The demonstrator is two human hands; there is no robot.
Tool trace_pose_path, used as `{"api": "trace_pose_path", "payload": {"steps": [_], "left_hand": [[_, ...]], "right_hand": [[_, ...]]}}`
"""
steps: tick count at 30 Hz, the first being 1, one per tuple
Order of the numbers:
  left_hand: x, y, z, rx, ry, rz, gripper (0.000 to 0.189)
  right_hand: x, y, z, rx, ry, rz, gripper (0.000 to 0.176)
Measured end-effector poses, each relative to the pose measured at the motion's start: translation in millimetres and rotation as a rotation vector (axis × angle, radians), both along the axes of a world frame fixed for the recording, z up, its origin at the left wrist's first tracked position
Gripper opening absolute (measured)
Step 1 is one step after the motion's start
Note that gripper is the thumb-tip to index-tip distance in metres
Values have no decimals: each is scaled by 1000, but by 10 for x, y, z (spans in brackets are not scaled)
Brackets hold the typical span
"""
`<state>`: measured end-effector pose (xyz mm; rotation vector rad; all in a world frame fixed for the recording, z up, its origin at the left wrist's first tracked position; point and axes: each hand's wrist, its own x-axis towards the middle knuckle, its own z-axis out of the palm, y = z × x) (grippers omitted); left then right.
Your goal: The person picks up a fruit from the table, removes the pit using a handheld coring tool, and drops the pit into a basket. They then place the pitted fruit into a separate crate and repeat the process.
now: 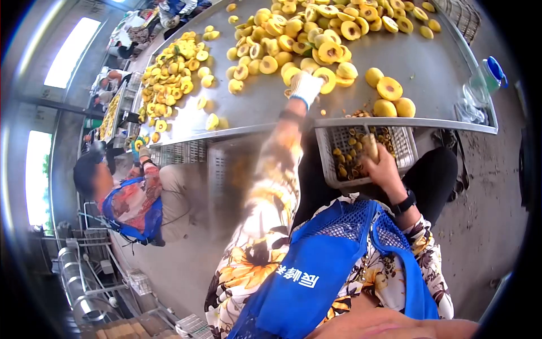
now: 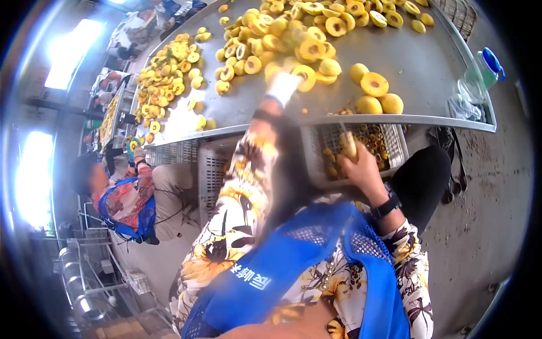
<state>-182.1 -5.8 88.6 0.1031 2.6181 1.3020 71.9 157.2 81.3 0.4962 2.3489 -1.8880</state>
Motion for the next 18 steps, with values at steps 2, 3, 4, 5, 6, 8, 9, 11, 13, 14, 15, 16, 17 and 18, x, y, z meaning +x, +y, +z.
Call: {"api": "trace_pose_path", "payload": {"steps": [2,3,4,5,6,8,9,11,13,14,15,16,17,18], "left_hand": [[467,-74,295,355,-124,-27,40],[775,-95,452,510,-203,-19,36],[996,-110,479,442,-81,-49,34],[1209,-100,504,418,-45,-42,33],[1390,-86,467,394,-18,-35,33],[1548,-94,83,445,266,-92,31],[1638,-84,128,582,138,-52,32],[1825,-65,221,862,-106,75,37],[1905,19,172,1192,-424,301,41],[1883,96,26,1214,-411,342,42],[1869,148,-54,1231,-398,381,44],[1862,143,-104,1251,-443,361,44],[1838,125,-130,1271,-485,335,44],[1818,106,-148,1290,-526,309,44]], "right_hand": [[-176,-24,-56,19,171,-30,48],[-269,-25,-104,34,210,4,52],[-376,-75,-212,-27,352,3,54],[-427,-139,-128,-79,400,8,53],[-476,-185,-138,-95,461,16,49],[-489,-266,-120,-144,517,6,45],[-437,-251,-81,-358,376,58,43],[-378,-230,-73,-412,218,137,41],[-336,-298,-44,-211,187,171,39],[-325,-331,-47,11,236,168,39],[-313,-341,-88,273,362,119,41],[-263,-318,-95,330,328,136,41],[-226,-276,-69,387,298,150,41],[-191,-247,-19,443,268,164,40]]}}
